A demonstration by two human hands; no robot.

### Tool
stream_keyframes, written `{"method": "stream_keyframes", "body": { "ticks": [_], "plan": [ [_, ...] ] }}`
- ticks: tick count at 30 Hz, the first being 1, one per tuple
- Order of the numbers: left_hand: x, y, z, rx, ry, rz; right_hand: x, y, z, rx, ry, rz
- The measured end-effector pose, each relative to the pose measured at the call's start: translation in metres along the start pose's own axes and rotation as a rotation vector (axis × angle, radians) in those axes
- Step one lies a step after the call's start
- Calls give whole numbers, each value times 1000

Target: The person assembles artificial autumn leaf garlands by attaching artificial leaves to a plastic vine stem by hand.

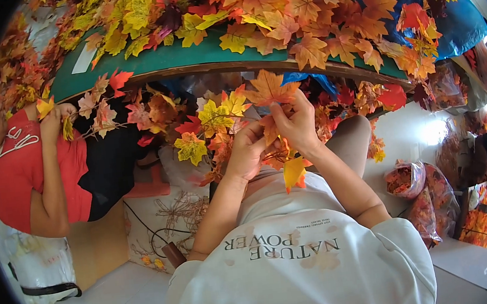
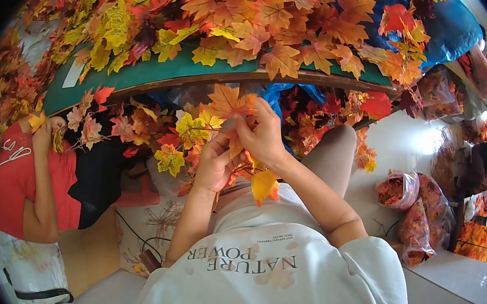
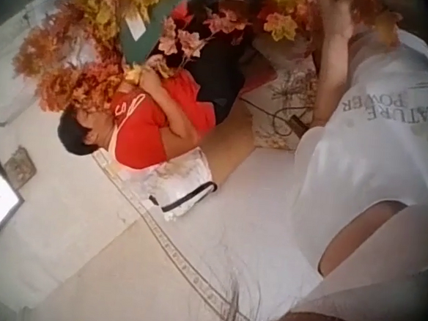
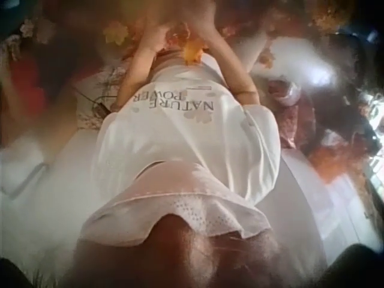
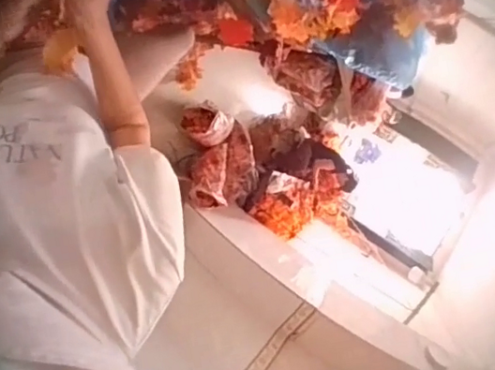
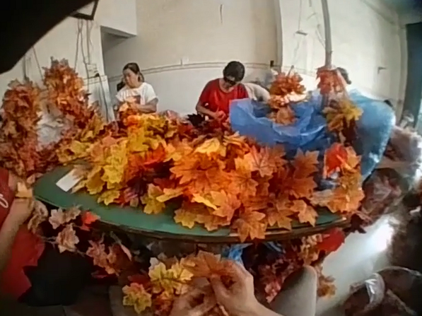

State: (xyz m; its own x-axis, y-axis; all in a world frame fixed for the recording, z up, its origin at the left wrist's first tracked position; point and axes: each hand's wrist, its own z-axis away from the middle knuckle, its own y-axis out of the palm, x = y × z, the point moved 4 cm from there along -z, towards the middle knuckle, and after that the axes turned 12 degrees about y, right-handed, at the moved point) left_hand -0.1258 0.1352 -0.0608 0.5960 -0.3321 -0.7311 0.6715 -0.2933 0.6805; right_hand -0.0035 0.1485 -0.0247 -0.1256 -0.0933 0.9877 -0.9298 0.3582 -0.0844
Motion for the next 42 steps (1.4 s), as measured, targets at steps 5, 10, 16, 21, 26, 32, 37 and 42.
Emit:
{"method": "stream_keyframes", "body": {
  "ticks": [5,10,16,21,26,32,37,42],
  "plan": [
    [-1,4,-1,-17,5,15,-29,-16,-1,-190,69,13],
    [10,2,-3,54,-51,-17,-1,-14,-1,-165,-229,257],
    [17,-8,-9,-66,-1,-14,14,-29,8,96,-121,261],
    [6,-7,-9,49,38,-199,20,-66,10,327,-146,506],
    [-6,8,-5,101,70,-241,36,-94,3,-189,276,-366],
    [-10,19,1,102,172,-457,11,-31,27,95,355,-551],
    [-27,26,-1,55,251,-394,-18,-22,34,120,582,-733],
    [-25,23,1,34,224,-355,-34,-13,47,136,885,-945]
  ]
}}
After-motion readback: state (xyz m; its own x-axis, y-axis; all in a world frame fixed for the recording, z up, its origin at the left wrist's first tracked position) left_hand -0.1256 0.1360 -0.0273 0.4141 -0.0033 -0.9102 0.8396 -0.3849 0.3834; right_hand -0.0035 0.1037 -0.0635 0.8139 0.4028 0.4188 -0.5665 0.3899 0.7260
